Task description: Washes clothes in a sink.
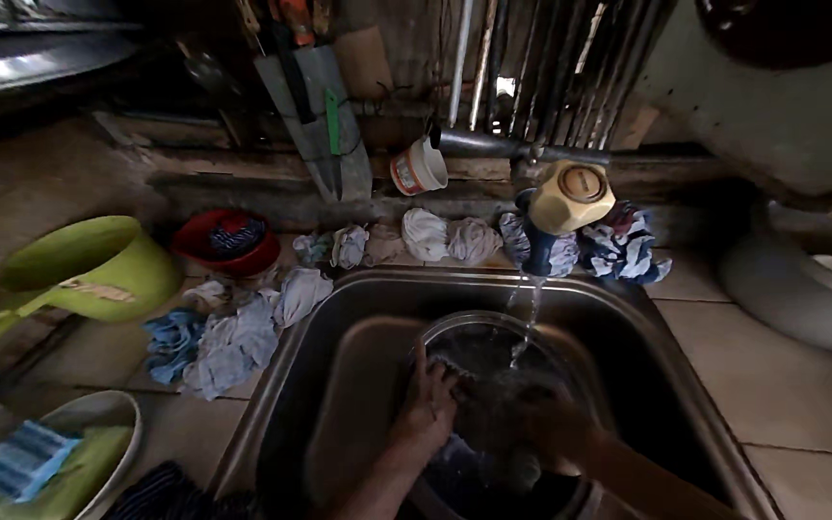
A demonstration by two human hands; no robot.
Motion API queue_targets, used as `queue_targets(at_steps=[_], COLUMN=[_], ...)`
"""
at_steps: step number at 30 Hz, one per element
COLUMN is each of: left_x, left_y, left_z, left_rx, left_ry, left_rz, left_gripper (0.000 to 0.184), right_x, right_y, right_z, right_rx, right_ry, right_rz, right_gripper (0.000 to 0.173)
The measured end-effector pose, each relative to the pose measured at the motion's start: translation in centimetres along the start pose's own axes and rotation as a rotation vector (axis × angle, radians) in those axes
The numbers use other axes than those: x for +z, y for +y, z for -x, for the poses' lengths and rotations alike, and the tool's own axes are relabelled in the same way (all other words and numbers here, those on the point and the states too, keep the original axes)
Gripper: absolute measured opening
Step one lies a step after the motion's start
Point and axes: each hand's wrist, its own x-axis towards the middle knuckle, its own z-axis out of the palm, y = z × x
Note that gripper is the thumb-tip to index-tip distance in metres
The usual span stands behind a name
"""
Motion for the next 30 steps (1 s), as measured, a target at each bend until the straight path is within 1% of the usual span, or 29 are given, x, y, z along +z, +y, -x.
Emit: queue_targets(at_steps=[2,3,4,5,6,9,12,14,16,17,18,19,20,21,22,23,24,25,26,27,28,29,30], left_x=[-1.5,-2.5,-3.3,-4.0,-4.6,-6.6,-9.7,-11.8,-14.0,-15.1,-16.3,-17.1,-17.4,-17.3,-16.9,-16.4,-15.4,-14.1,-12.7,-11.1,-9.2,-7.8,-6.6], left_y=[-0.7,-0.9,-1.1,-1.4,-1.6,-2.5,-2.6,-2.4,-1.7,-1.1,-0.3,0.5,1.3,2.2,3.3,4.5,5.7,6.9,8.1,9.3,10.3,11.2,11.8], left_z=[1.7,2.7,3.6,4.5,5.3,7.3,9.2,10.7,12.6,13.6,14.6,15.3,15.7,15.7,15.6,15.2,14.4,13.2,12.0,10.8,9.8,9.2,9.0], left_rx=[0.008,0.009,0.003,0.001,-0.003,-0.044,-0.08,-0.078,-0.035,-0.01,0.017,0.053,0.094,0.131,0.169,0.207,0.256,0.308,0.337,0.336,0.323,0.307,0.296], left_ry=[0.004,-0.036,-0.078,-0.114,-0.149,-0.186,-0.178,-0.077,0.037,0.099,0.149,0.215,0.291,0.357,0.398,0.397,0.398,0.405,0.39,0.406,0.453,0.486,0.529], left_rz=[-0.068,-0.122,-0.154,-0.169,-0.173,-0.196,-0.278,-0.336,-0.346,-0.355,-0.373,-0.409,-0.434,-0.45,-0.456,-0.459,-0.476,-0.512,-0.538,-0.552,-0.53,-0.488,-0.447], left_gripper=[0.031,0.029,0.029,0.031,0.035,0.044,0.042,0.035,0.027,0.022,0.018,0.016,0.014,0.013,0.014,0.016,0.019,0.024,0.03,0.041,0.047,0.043,0.033], right_x=[-1.0,-1.5,-2.0,-2.7,-3.5,-5.8,-8.3,-9.9,-11.3,-11.7,-12.0,-12.3,-12.4,-12.2,-11.6,-10.4,-8.8,-6.9,-4.9,-3.0,-1.6,-1.0,-1.0], right_y=[0.8,1.1,1.2,1.2,1.1,1.2,1.4,1.5,1.2,1.2,1.4,1.4,1.4,1.1,0.7,0.1,-0.9,-2.1,-2.8,-3.5,-3.9,-4.2,-4.5], right_z=[1.2,2.1,3.1,4.1,5.2,7.9,10.7,12.4,14.5,15.4,16.1,16.4,16.1,15.2,13.8,11.9,10.0,8.5,7.6,7.3,7.3,7.1,6.7], right_rx=[-0.036,-0.029,-0.005,0.027,0.05,0.085,0.063,0.059,0.047,0.008,-0.05,-0.117,-0.201,-0.286,-0.355,-0.389,-0.379,-0.331,-0.256,-0.172,-0.12,-0.082,-0.047], right_ry=[-0.022,-0.017,-0.017,-0.031,-0.063,-0.139,-0.089,-0.023,0.056,0.109,0.144,0.15,0.155,0.165,0.201,0.262,0.324,0.359,0.358,0.344,0.337,0.325,0.322], right_rz=[0.116,0.123,0.118,0.112,0.121,0.156,0.131,0.144,0.138,0.075,-0.014,-0.105,-0.199,-0.29,-0.369,-0.455,-0.569,-0.696,-0.813,-0.896,-0.925,-0.928,-0.938], right_gripper=[0.047,0.052,0.063,0.071,0.074,0.076,0.073,0.069,0.065,0.061,0.063,0.07,0.071,0.063,0.051,0.041,0.036,0.033,0.036,0.039,0.041,0.041,0.042])
